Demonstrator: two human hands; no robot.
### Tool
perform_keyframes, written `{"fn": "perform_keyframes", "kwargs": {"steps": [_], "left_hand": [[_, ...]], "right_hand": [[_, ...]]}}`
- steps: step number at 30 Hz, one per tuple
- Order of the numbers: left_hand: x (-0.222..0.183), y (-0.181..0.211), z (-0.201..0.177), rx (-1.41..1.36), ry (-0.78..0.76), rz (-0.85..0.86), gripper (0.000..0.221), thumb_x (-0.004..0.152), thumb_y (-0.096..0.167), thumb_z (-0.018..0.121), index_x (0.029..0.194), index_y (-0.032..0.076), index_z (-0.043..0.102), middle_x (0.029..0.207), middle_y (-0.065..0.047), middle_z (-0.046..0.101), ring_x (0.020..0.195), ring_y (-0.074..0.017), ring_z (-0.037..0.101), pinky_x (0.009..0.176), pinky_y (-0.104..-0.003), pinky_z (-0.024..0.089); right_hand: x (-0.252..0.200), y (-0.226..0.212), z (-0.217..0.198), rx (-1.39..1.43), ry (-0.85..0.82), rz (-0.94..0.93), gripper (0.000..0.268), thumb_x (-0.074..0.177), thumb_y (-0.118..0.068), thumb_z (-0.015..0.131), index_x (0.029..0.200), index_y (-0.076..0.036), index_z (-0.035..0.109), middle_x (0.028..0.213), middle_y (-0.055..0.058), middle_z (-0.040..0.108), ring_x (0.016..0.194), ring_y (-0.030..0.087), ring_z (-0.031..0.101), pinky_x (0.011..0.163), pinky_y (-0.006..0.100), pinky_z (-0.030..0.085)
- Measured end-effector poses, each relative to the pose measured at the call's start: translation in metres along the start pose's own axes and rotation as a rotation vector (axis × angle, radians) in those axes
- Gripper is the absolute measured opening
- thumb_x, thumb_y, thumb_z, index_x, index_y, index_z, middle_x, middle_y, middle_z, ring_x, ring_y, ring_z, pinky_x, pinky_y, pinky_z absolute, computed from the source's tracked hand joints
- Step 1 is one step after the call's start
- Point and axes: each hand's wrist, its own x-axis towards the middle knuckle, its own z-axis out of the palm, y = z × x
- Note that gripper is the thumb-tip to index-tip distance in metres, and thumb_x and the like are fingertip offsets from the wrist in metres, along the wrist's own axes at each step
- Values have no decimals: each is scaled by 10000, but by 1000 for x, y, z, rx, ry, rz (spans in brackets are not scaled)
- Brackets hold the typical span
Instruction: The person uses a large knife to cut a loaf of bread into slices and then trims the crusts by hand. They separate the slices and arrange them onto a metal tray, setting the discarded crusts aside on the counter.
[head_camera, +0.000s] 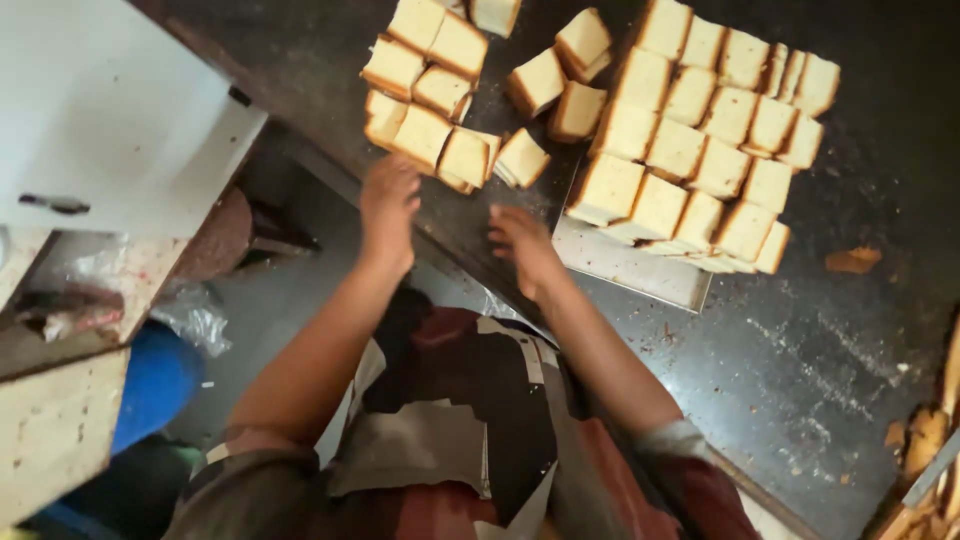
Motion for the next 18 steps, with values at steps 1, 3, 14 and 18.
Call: {"fn": "perform_keyframes", "kwargs": {"steps": [1, 3, 14, 18], "left_hand": [[17, -11, -20, -138, 55, -317, 701, 871, 394, 669, 1456, 43, 507, 1394, -147, 531, 1242, -316, 510, 1026, -487, 430], [44, -40, -39, -265, 91, -578, 802, 874, 447, 666, 1519, 92, 349, 1447, -149, 494, 1273, -365, 529, 1049, -527, 455], [58, -33, -69, 8, -241, -871, 791, 882, 538, 627, 1486, 81, 399, 1295, -109, 535, 1057, -262, 581, 868, -416, 475], [52, -21, -67, 69, -292, -904, 689, 910, 526, 592, 1409, 66, 468, 1159, -92, 600, 964, -250, 609, 824, -412, 496]], "right_hand": [[21, -3, 7, 98, -5, 157, 723, 892, -528, 679, 1435, -76, 522, 1381, 147, 598, 1213, 280, 576, 933, 408, 480], [51, -5, 32, 128, 93, 259, 671, 905, -519, 664, 1416, -104, 535, 1328, 76, 610, 1119, 234, 580, 866, 385, 475], [81, -23, 120, 329, 523, -23, 657, 742, -174, 845, 1279, 46, 534, 1123, 165, 696, 983, 254, 699, 832, 389, 584], [49, -12, 104, 413, 547, -41, 720, 757, -123, 808, 1349, -5, 416, 1171, 141, 642, 1043, 251, 648, 840, 383, 543]]}}
